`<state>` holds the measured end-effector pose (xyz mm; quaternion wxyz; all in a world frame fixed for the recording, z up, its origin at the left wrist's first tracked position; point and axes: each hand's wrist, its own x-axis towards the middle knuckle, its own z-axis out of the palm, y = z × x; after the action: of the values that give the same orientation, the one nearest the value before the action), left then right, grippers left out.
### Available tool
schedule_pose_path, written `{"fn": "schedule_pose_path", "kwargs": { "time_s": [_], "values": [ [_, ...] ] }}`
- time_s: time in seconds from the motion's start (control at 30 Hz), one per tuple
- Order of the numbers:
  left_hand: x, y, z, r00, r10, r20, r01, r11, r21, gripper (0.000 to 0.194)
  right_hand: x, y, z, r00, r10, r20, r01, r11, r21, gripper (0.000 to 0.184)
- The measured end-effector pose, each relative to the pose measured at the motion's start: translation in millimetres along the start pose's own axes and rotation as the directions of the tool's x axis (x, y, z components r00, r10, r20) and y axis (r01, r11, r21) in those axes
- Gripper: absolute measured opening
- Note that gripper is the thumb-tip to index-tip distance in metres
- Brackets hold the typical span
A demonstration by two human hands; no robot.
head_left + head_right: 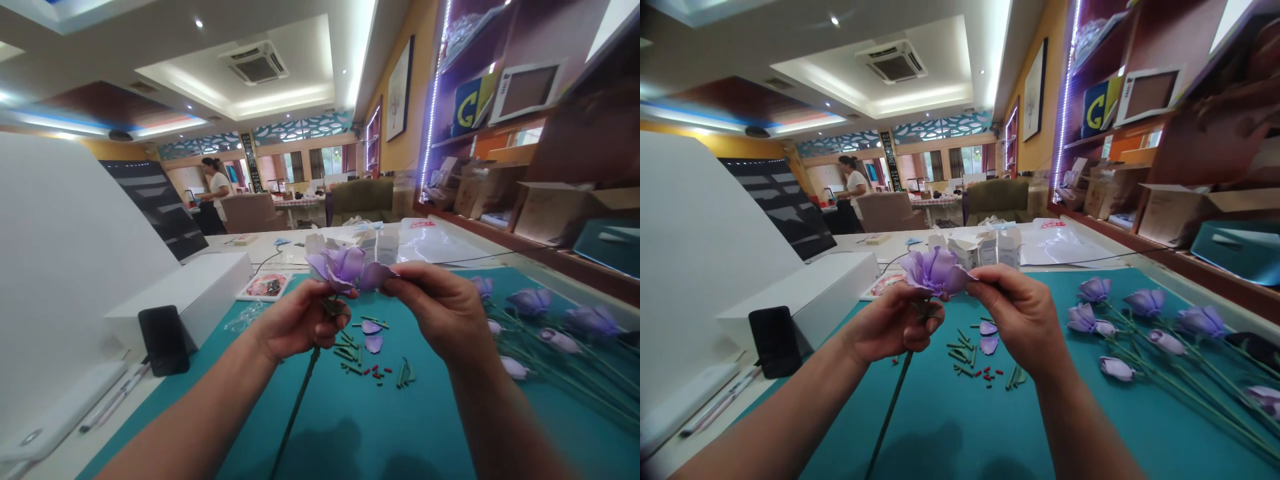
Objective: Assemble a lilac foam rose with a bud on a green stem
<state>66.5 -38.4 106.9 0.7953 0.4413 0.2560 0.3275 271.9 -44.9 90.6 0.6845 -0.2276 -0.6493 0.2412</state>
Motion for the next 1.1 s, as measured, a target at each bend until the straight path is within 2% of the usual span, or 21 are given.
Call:
{"fn": "schedule_pose_path", "kwargs": {
  "time_s": [0.4,0.77,1.1],
  "values": [
    [6,-2,4.6,0.999,-0.034,0.001,0.034,0.999,-0.010,0.024,1,6,2,0.998,0.056,0.001,-0.056,0.998,-0.008,0.009],
    [9,-7,2.6,0.999,-0.042,-0.032,0.040,0.998,-0.039,0.022,1,9,-1,0.998,0.016,0.063,-0.011,0.997,-0.082,0.010],
    [10,-8,0.7,1.000,-0.028,-0.013,0.027,0.999,-0.026,0.024,2,12,0,0.997,0.034,0.071,-0.027,0.996,-0.088,0.006]
  ]
}}
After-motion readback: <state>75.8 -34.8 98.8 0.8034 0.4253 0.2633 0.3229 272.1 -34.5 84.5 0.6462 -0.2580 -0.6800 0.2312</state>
